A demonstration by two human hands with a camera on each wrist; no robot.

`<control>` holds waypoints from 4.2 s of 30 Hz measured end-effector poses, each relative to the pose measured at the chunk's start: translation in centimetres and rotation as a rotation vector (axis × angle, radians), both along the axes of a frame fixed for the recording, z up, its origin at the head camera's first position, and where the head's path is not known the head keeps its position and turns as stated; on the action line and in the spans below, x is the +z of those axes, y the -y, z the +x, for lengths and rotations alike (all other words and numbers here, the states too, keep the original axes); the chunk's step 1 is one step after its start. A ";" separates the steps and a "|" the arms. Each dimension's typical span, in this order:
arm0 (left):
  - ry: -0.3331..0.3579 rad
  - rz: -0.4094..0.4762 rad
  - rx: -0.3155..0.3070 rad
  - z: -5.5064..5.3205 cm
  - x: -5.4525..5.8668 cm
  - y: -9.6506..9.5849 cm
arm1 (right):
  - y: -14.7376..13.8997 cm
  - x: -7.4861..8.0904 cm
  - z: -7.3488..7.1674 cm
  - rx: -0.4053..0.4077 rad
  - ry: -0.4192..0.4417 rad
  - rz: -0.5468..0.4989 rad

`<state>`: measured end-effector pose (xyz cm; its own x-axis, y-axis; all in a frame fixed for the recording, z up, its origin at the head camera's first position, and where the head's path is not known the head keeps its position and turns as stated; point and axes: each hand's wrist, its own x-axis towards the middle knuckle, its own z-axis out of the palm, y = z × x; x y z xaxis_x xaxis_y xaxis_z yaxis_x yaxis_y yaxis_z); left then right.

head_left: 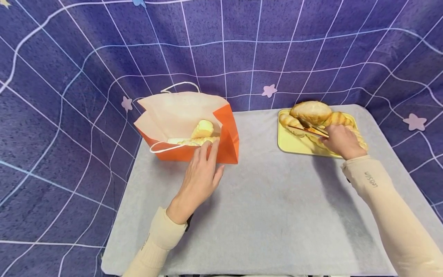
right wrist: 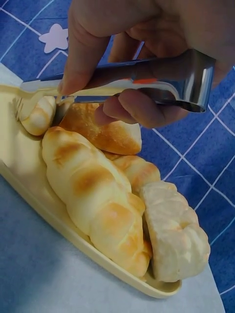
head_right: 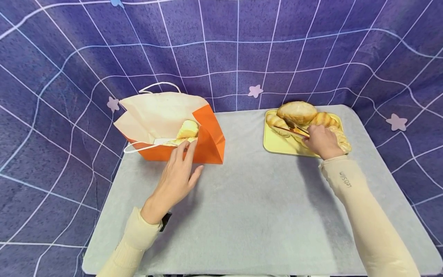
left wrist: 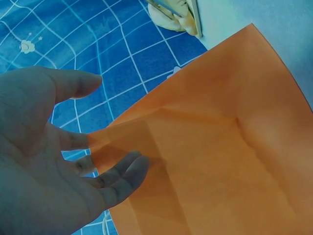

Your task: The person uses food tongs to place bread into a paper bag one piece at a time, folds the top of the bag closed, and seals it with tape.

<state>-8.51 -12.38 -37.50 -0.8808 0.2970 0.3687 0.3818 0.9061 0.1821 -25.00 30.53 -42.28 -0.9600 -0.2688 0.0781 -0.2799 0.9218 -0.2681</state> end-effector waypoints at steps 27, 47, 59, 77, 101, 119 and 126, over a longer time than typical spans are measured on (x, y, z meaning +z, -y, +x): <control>0.003 0.000 -0.005 0.1 -0.3 0.0 | -0.7 0.6 1.5 0.036 -0.127 -0.037; 0.008 -0.010 0.001 0.1 -0.2 0.0 | 4.4 9.9 5.8 0.233 -0.355 -0.191; -0.001 0.001 -0.009 0.0 -0.4 0.0 | 11.4 15.0 8.1 0.447 -0.349 -0.341; 0.017 -0.020 -0.002 0.1 -0.2 0.3 | 21.5 16.3 6.2 0.573 -0.281 -0.247; 0.007 -0.031 -0.012 0.0 -0.2 0.3 | 25.4 15.1 5.3 0.549 -0.173 -0.011; -0.017 0.000 -0.023 0.1 -0.4 0.1 | 25.1 15.1 5.6 0.538 -0.170 0.010; -0.012 0.014 -0.029 0.1 -0.5 0.1 | 24.7 14.7 5.6 0.549 -0.179 -0.028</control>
